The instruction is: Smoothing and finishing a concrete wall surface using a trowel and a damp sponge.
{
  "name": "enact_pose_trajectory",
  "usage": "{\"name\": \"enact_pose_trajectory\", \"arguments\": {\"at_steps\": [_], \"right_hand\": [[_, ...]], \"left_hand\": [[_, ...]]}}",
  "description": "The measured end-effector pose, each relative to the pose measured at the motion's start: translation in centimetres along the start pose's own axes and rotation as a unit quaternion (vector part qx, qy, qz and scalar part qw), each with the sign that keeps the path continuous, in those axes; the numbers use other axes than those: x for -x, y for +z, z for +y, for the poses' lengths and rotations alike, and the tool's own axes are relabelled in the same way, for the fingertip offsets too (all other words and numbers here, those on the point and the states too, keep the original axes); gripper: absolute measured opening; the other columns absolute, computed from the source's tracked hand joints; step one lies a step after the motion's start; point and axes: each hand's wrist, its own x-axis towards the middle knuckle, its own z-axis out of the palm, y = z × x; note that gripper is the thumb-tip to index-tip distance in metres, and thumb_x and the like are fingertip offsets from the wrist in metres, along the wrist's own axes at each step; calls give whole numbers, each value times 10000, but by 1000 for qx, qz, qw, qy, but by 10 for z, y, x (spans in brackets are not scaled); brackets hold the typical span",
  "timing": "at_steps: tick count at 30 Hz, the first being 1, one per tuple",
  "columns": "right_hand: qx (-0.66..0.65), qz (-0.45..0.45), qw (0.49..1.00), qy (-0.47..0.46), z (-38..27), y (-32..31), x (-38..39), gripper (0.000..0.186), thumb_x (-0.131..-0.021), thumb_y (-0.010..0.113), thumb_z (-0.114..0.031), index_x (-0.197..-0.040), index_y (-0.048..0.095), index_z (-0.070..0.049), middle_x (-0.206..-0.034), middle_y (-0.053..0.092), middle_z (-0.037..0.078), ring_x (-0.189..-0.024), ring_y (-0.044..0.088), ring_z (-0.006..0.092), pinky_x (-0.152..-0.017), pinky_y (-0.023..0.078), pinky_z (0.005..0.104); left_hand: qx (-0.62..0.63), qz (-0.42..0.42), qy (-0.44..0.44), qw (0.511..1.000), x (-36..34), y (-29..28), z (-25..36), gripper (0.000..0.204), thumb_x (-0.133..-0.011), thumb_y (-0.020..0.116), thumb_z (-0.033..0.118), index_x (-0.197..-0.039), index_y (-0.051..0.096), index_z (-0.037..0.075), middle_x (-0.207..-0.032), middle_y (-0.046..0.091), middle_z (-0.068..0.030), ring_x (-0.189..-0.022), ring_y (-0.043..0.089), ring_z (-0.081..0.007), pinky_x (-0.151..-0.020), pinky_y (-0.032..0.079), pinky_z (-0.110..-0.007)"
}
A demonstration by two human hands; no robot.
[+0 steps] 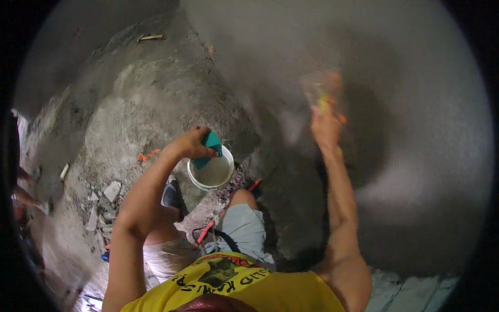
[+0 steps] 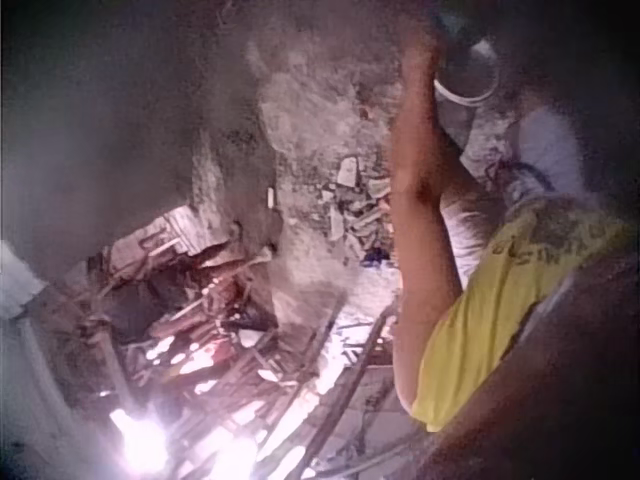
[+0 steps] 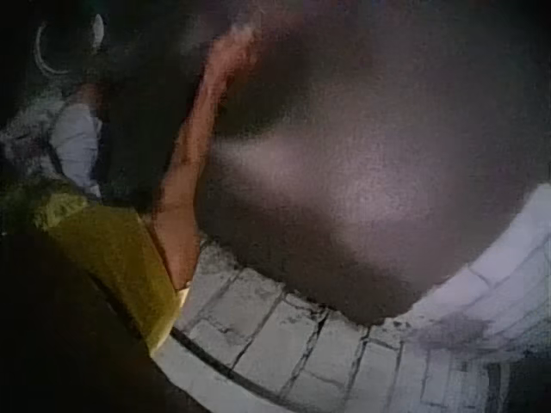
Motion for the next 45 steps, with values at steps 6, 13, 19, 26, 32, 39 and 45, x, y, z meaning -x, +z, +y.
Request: {"name": "enact_pose_trajectory", "arguments": {"at_steps": [6, 13, 19, 26, 32, 39, 45], "right_hand": [[44, -59, 977, 201, -78, -68, -173, 422, -974, 507, -316, -1266, 461, -13, -1035, 656, 226, -889, 673, 390, -748, 522, 438], [10, 110, 993, -50, 21, -26, -49, 494, -946, 576, -249, -1362, 428, -29, -1107, 646, 246, -903, 685, 329, -760, 529, 442], [205, 29, 977, 45, -54, 3, -153, 448, -960, 540, -303, -1312, 463, -36, -1021, 646, 234, -850, 686, 322, -686, 500, 487], [-18, 63, 998, 23, -7, -56, -29, 424, -970, 541, -253, -1311, 451, -17, -926, 670, 256, -788, 676, 403, -705, 531, 466], [354, -22, 933, -59, -2, -2, -149, 392, -965, 531, -292, -1277, 489, -58, -978, 665, 204, -867, 653, 380, -861, 421, 557], [-35, 119, 988, -89, -6, -83, -48, 572, -976, 485, -371, -1433, 353, -53, -854, 692, 226, -775, 689, 374, -641, 537, 464], [170, -66, 981, -62, -7, 36, -94, 548, -949, 554, -276, -1374, 349, 2, -999, 673, 193, -772, 669, 407, -644, 518, 480]], "left_hand": [[-7, -49, 11, 999, -34, 19, -6, 906, -618, 841, 462, -1358, 509, 61, -1275, 565, -226, -1186, 562, -358, -994, 467, -427], [-40, -29, 17, 999, -21, 9, 5, 921, -598, 843, 513, -1343, 527, 72, -1316, 544, -210, -1191, 562, -351, -994, 466, -427], [-46, -98, 24, 994, -32, 4, 0, 945, -617, 820, 544, -1370, 502, 69, -1338, 524, -203, -1204, 547, -370, -998, 463, -426], [-27, -43, 1, 999, -22, -10, -13, 960, -615, 838, 508, -1378, 487, 43, -1343, 524, -227, -1217, 540, -369, -1007, 456, -429], [-42, -74, 30, 996, -56, 19, 2, 968, -589, 832, 534, -1363, 506, 52, -1311, 553, -204, -1198, 557, -364, -1001, 462, -423], [0, -52, 11, 999, -38, 1, -9, 914, -598, 841, 500, -1322, 541, 28, -1270, 603, -203, -1175, 585, -342, -990, 471, -412], [-23, -96, 7, 995, -49, 27, -4, 890, -601, 840, 490, -1310, 550, 38, -1268, 606, -196, -1168, 590, -335, -988, 473, -409]]}}
